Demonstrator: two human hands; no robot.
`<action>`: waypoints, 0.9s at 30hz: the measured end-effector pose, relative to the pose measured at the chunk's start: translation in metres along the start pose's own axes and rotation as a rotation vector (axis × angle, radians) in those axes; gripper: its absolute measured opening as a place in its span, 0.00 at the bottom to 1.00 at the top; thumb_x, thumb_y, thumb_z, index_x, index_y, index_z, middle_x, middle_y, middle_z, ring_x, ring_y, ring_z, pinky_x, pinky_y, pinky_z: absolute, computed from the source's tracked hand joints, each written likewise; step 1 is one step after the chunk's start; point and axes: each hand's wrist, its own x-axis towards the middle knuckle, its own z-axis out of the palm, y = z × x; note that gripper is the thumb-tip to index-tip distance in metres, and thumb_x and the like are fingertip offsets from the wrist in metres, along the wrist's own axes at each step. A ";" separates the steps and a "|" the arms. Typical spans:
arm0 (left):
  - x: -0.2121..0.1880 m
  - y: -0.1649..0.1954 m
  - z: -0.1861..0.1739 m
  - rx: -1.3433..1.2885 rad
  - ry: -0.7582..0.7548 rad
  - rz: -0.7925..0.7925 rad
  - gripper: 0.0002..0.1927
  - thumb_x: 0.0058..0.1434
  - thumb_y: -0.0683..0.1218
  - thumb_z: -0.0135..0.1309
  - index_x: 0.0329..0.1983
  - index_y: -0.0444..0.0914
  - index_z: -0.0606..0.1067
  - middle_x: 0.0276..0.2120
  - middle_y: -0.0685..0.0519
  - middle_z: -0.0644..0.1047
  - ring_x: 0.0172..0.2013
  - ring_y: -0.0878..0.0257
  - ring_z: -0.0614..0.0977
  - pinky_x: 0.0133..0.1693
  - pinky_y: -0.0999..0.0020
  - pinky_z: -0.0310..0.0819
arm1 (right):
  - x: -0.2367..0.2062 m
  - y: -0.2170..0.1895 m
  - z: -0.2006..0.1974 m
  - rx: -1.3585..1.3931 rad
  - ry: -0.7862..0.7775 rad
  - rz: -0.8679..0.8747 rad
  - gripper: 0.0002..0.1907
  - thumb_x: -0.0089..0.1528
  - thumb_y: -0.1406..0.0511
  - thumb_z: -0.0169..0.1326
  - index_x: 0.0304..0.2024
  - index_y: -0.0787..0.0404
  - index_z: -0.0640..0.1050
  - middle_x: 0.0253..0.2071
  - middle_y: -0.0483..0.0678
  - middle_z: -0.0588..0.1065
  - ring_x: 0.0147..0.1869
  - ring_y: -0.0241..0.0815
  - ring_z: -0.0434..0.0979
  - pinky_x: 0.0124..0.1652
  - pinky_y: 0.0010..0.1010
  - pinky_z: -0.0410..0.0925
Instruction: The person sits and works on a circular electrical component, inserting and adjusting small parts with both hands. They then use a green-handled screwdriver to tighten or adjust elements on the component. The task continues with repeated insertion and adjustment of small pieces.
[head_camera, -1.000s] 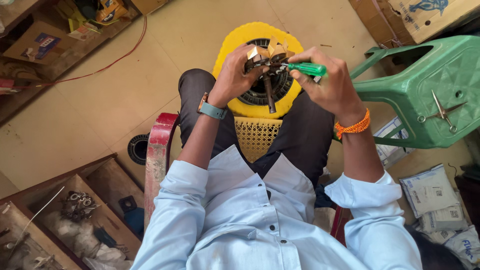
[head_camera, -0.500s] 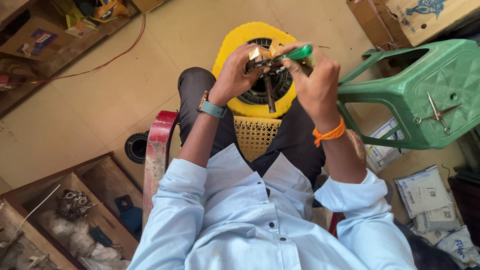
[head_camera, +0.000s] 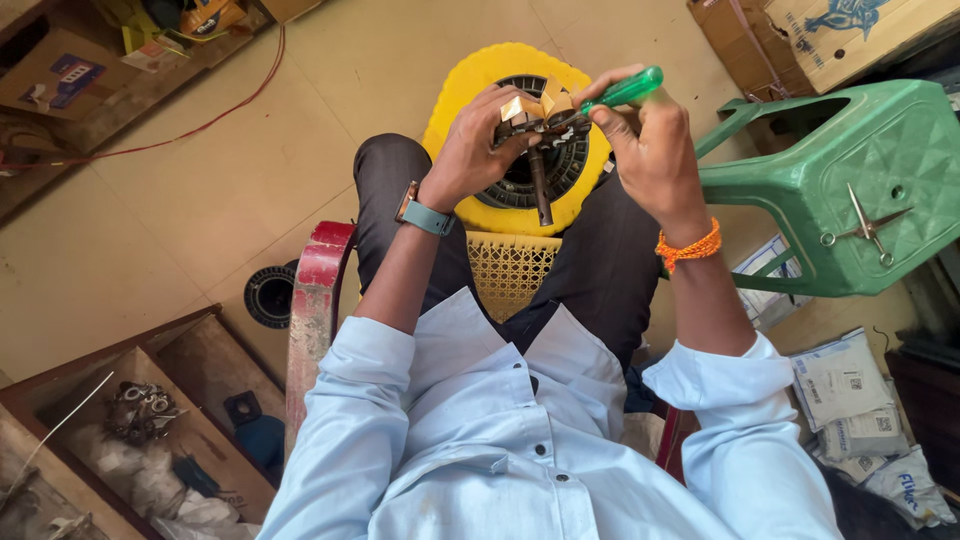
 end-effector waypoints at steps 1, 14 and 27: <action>0.000 0.000 0.000 -0.001 0.009 0.008 0.17 0.59 0.39 0.67 0.50 0.35 0.74 0.46 0.46 0.79 0.48 0.47 0.79 0.50 0.56 0.74 | -0.001 0.003 -0.002 -0.002 -0.017 -0.002 0.08 0.76 0.68 0.52 0.53 0.68 0.72 0.48 0.52 0.81 0.52 0.38 0.82 0.52 0.28 0.73; 0.003 0.009 -0.004 -0.024 -0.007 0.013 0.16 0.60 0.39 0.66 0.48 0.33 0.74 0.46 0.46 0.79 0.47 0.46 0.79 0.51 0.55 0.73 | -0.021 0.037 0.000 0.380 -0.019 -0.070 0.12 0.74 0.65 0.56 0.53 0.66 0.71 0.53 0.54 0.77 0.62 0.41 0.79 0.63 0.32 0.72; 0.002 0.010 -0.003 -0.022 0.027 -0.009 0.15 0.59 0.37 0.63 0.48 0.34 0.75 0.47 0.46 0.79 0.49 0.46 0.79 0.53 0.55 0.73 | -0.014 -0.041 0.031 -0.089 0.146 0.023 0.09 0.69 0.68 0.59 0.48 0.67 0.77 0.46 0.53 0.82 0.49 0.40 0.85 0.48 0.29 0.76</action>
